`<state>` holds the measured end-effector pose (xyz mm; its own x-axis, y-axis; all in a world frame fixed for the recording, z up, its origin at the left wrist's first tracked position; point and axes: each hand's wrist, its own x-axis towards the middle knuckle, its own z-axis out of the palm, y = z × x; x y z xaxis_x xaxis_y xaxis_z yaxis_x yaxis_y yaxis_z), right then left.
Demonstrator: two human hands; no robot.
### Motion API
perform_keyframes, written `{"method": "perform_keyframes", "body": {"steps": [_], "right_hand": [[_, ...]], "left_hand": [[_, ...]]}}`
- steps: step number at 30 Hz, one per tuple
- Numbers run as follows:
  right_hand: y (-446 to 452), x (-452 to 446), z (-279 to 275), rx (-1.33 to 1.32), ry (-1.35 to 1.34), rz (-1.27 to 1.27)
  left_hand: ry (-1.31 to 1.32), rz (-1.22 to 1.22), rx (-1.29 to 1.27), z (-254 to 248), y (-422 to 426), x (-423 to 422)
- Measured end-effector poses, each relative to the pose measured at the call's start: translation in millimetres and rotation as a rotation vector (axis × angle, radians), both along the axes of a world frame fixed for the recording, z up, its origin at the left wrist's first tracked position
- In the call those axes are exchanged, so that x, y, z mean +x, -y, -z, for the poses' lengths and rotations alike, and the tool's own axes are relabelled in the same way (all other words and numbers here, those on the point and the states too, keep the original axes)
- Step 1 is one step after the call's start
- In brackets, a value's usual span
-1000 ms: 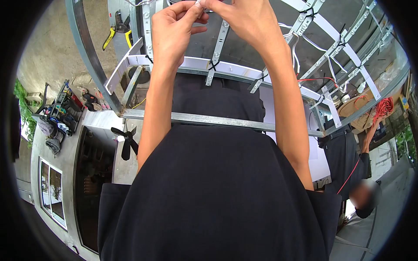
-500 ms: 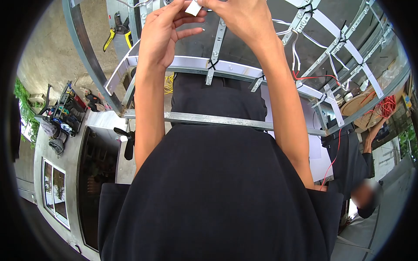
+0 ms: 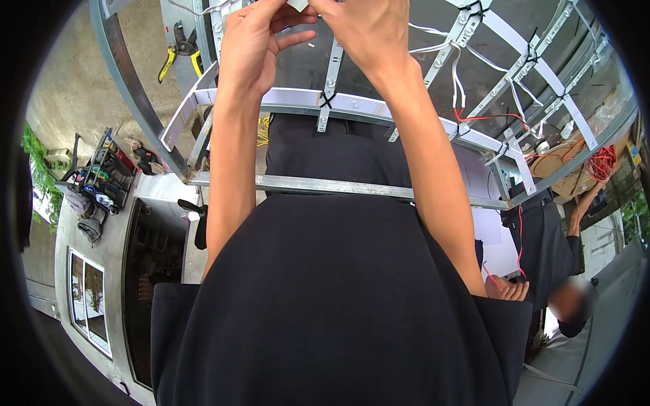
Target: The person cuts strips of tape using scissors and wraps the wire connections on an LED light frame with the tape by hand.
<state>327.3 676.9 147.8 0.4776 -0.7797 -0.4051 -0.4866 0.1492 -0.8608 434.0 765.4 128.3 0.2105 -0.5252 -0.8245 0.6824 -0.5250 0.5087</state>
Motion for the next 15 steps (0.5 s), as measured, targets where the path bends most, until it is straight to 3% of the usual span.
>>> {"method": "perform_keyframes", "body": {"steps": [7, 12, 14, 15], "right_hand": [[-9, -12, 17, -0.462, 0.057, -0.092], [-12, -12, 19, -0.582, 0.04, -0.106], [-14, -11, 18, -0.649, 0.026, -0.109], [-16, -10, 16, -0.649, 0.032, -0.075]], "left_hand": [[-0.041, -0.01, -0.027, 2, 1, 2], [-0.085, -0.024, -0.049, 10, -2, 4], [-0.116, -0.053, -0.651, 28, -9, 3], [-0.117, -0.055, -0.651, 21, -7, 3]]}}
